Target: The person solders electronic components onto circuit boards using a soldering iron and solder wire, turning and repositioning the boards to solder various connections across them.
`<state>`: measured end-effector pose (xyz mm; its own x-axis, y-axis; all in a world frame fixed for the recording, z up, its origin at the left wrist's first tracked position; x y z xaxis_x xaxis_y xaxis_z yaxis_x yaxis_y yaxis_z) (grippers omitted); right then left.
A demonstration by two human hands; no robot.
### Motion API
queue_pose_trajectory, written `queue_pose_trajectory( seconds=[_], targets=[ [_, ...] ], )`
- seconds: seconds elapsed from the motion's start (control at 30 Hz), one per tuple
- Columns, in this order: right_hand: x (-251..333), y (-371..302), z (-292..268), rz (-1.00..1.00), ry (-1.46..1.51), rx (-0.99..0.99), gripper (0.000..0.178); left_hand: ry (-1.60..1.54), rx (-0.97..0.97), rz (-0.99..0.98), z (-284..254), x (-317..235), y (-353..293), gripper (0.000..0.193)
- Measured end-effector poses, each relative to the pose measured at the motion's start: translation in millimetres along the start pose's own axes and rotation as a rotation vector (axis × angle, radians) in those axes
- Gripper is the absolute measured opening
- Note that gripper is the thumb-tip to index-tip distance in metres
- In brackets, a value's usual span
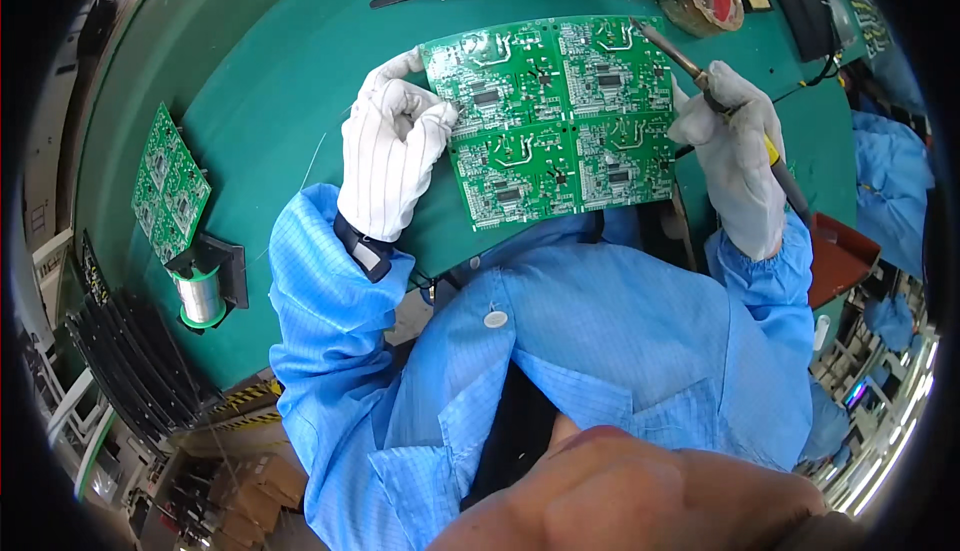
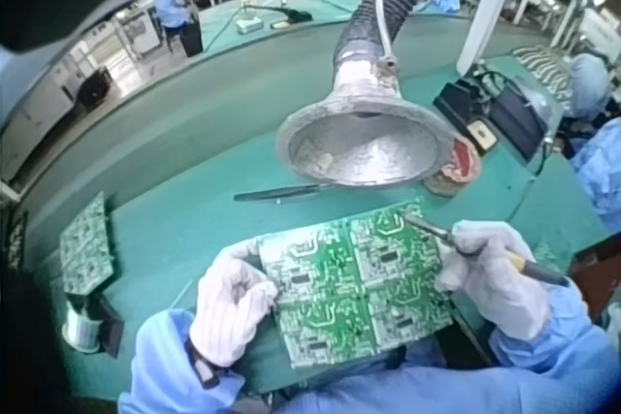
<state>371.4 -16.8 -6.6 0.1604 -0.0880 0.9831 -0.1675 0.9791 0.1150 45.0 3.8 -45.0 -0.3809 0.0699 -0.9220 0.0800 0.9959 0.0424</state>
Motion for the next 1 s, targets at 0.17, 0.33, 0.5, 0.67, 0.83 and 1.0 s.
queue_pose_trajectory(
  seconds=[0.17,0.33,0.5,0.67,0.83,1.0],
  targets=[
    [6.9,3.6,5.3,0.041,-0.157,-0.023,0.056,-0.029,0.009,-0.101,1.7,-4.2,-0.4,0.014],
    [5.8,10.3,6.6,0.074,-0.252,-0.035,0.057,0.033,0.034,-0.022,0.6,4.3,2.5,0.017],
    [7.1,15.6,5.4,0.072,-0.288,0.025,0.057,0.014,0.038,-0.050,2.9,1.4,2.3,0.021],
    [10.0,17.7,8.9,0.060,-0.297,0.019,0.055,0.023,0.052,-0.100,5.1,-3.7,2.1,0.035],
    [19.7,21.6,10.7,-0.117,-0.349,0.311,0.040,0.003,0.052,-0.110,4.5,0.8,3.2,0.030],
    [-0.3,23.9,27.2,-0.007,-0.409,0.305,0.030,0.040,0.032,-0.044,4.7,2.4,4.2,0.026]
  ],
)
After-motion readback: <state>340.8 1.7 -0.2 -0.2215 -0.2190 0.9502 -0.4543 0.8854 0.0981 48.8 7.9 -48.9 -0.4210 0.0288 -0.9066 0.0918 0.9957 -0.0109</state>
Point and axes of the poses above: each hand's wrist, its own y-axis towards the middle knuckle, its own z-axis out of the palm, x = y × z, the point moved 2 cm from there along y, towards the middle knuckle, and after that the axes turned 3 degrees about y, right-handed, at the moved point
